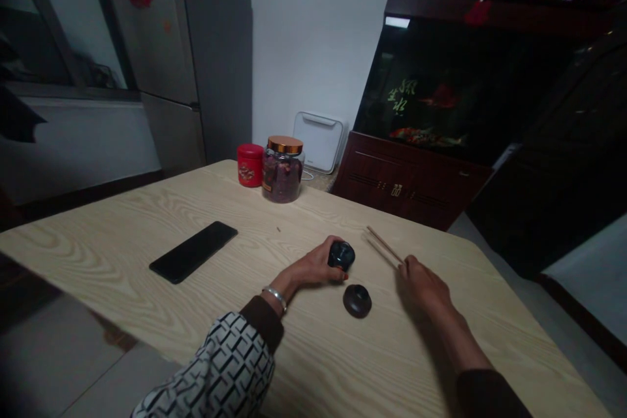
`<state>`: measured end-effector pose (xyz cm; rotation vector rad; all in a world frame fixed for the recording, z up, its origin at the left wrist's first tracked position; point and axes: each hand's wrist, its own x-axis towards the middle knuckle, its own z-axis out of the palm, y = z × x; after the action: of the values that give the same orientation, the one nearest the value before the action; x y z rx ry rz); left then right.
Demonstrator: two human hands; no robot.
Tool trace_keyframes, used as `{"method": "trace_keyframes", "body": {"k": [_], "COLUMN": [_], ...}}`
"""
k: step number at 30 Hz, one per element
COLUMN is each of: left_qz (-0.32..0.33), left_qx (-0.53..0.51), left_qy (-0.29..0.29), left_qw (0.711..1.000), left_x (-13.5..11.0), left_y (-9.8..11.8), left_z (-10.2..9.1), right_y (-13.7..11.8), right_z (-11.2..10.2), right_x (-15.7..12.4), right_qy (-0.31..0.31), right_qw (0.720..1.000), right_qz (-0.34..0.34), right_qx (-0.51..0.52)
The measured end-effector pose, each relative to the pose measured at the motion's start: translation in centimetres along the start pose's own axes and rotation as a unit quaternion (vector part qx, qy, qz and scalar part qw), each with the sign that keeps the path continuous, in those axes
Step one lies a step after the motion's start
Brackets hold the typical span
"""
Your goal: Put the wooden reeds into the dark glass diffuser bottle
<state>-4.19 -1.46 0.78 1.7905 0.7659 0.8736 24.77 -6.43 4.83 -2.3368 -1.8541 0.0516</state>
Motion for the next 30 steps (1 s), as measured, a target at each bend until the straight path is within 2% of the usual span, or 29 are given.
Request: {"method": "trace_keyframes", "body": {"k": [2, 4, 7, 9, 11, 13, 16, 19, 21, 23, 26, 28, 30], "left_qz": [0.003, 0.002, 0.006, 0.007, 0.005, 0.005, 0.013, 0.008, -0.004, -0.009, -0.008, -0.009, -0.010], "left_qx": [-0.016, -0.030, -0.033, -0.032, -0.038, -0.048, -0.053, -0.047, -0.044, -0.040, -0.029, -0.019, -0.009], "left_qy": [-0.003, -0.007, -0.003, 0.003, 0.000, -0.004, -0.005, 0.002, 0.005, 0.010, 0.019, 0.021, 0.024], "left_qw": [1.000, 1.000, 0.999, 0.999, 0.999, 0.999, 0.998, 0.999, 0.999, 0.999, 0.999, 1.000, 1.000], "left_x": [0.0, 0.0, 0.0, 0.0, 0.1, 0.1, 0.0, -0.1, 0.0, 0.0, 0.1, 0.0, 0.0], "left_y": [-0.1, -0.2, -0.3, -0.4, -0.5, -0.6, -0.6, -0.5, -0.4, -0.4, -0.3, -0.2, -0.1], "left_z": [0.1, 0.1, 0.2, 0.2, 0.3, 0.3, 0.3, 0.4, 0.5, 0.6, 0.7, 0.7, 0.7], "right_y": [0.1, -0.2, -1.0, -1.9, -3.3, -5.0, -7.0, -7.5, -7.4, -7.7, -9.5, -11.1, -12.3], "right_z": [2.2, 3.1, 2.5, 1.3, 0.2, -0.6, -0.9, -1.3, -2.1, -3.1, -3.8, -3.1, -1.8], "right_x": [-1.7, -2.7, -3.4, -3.9, -4.6, -5.5, -6.6, -6.5, -6.0, -5.2, -3.8, -2.8, -1.8], "right_qy": [-0.008, 0.016, 0.046, 0.051, 0.013, -0.064, -0.147, -0.170, -0.150, -0.089, 0.033, 0.080, 0.093], "right_qw": [0.999, 0.996, 0.992, 0.994, 0.990, 0.973, 0.952, 0.945, 0.935, 0.903, 0.808, 0.762, 0.749], "right_qz": [-0.020, -0.049, -0.079, -0.091, -0.128, -0.186, -0.244, -0.244, -0.231, -0.200, -0.152, -0.146, -0.147], "right_qx": [-0.045, -0.073, -0.083, -0.029, 0.061, 0.124, 0.116, 0.134, 0.225, 0.371, 0.568, 0.626, 0.639]}}
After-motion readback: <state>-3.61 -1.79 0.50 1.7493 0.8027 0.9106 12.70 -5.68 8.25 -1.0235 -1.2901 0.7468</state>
